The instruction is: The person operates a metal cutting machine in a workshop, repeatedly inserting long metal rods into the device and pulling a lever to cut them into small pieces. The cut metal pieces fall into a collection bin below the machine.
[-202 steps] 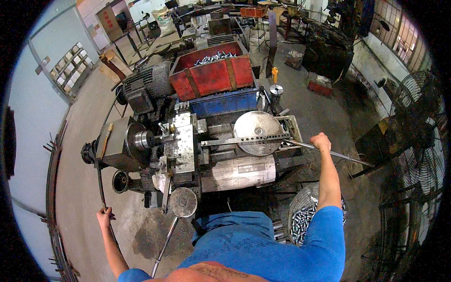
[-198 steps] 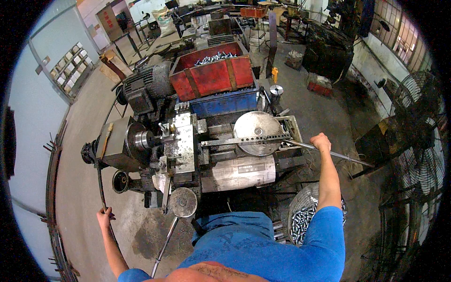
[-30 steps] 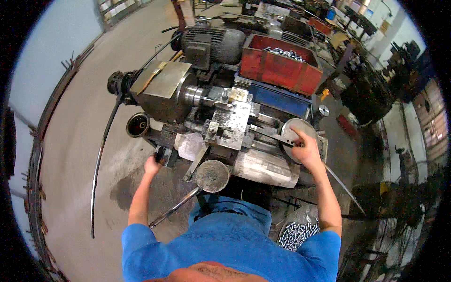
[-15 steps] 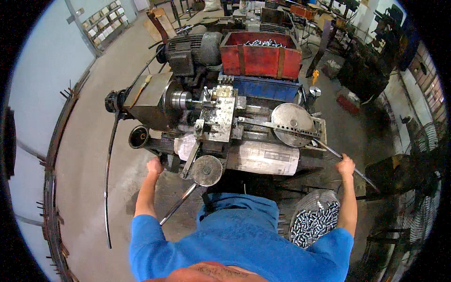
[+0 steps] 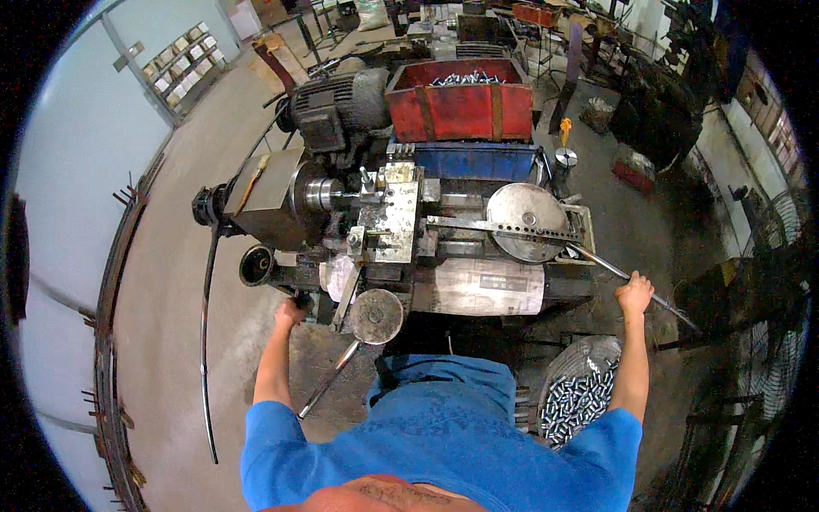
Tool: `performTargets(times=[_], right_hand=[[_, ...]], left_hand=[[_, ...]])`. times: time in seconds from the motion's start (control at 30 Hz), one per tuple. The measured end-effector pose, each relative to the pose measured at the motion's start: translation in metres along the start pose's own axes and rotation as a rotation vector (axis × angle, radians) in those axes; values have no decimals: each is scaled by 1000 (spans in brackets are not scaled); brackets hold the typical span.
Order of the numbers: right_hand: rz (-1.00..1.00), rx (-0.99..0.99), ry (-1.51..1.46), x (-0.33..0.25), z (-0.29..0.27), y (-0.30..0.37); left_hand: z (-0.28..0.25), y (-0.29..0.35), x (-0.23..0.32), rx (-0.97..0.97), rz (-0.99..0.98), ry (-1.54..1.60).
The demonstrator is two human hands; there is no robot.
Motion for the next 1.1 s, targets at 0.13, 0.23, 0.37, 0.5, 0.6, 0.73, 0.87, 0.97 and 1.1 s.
performTargets(times=[0.13, 0.23, 0.37, 0.5, 0.6, 0.73, 0.87, 0.97, 1.1], right_hand=[[-10, 86, 5, 8, 8, 2], [12, 43, 21, 2, 6, -3], [17, -12, -1, 1, 1, 0], [-85, 147, -43, 2, 4, 2], [-29, 99, -21, 2, 5, 1], [-7, 84, -56, -1, 3, 1], [9, 90, -53, 0, 2, 3], [47, 26, -20, -1, -6, 1], [22, 41, -22, -2, -1, 1]], left_hand=[[-9, 8, 10, 102, 229, -186], [-8, 5, 16, 94, 280, -329], [1, -5, 8, 112, 265, -322], [8, -14, -3, 118, 157, -121], [1, -16, 0, -30, 137, 104], [4, -15, -3, -95, 120, 117], [14, -19, -5, 64, 310, -54], [10, -18, 14, -3, 253, -165], [9, -13, 5, 156, 256, -170]])
Point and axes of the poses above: each hand's wrist, its own y-axis away from the middle knuckle, its own z-axis out of the palm, x = y × z, the point moved 5 cm from there along -y, towards the middle knuckle, and after that the axes turned 2 degrees about x, right-handed, at the moved point
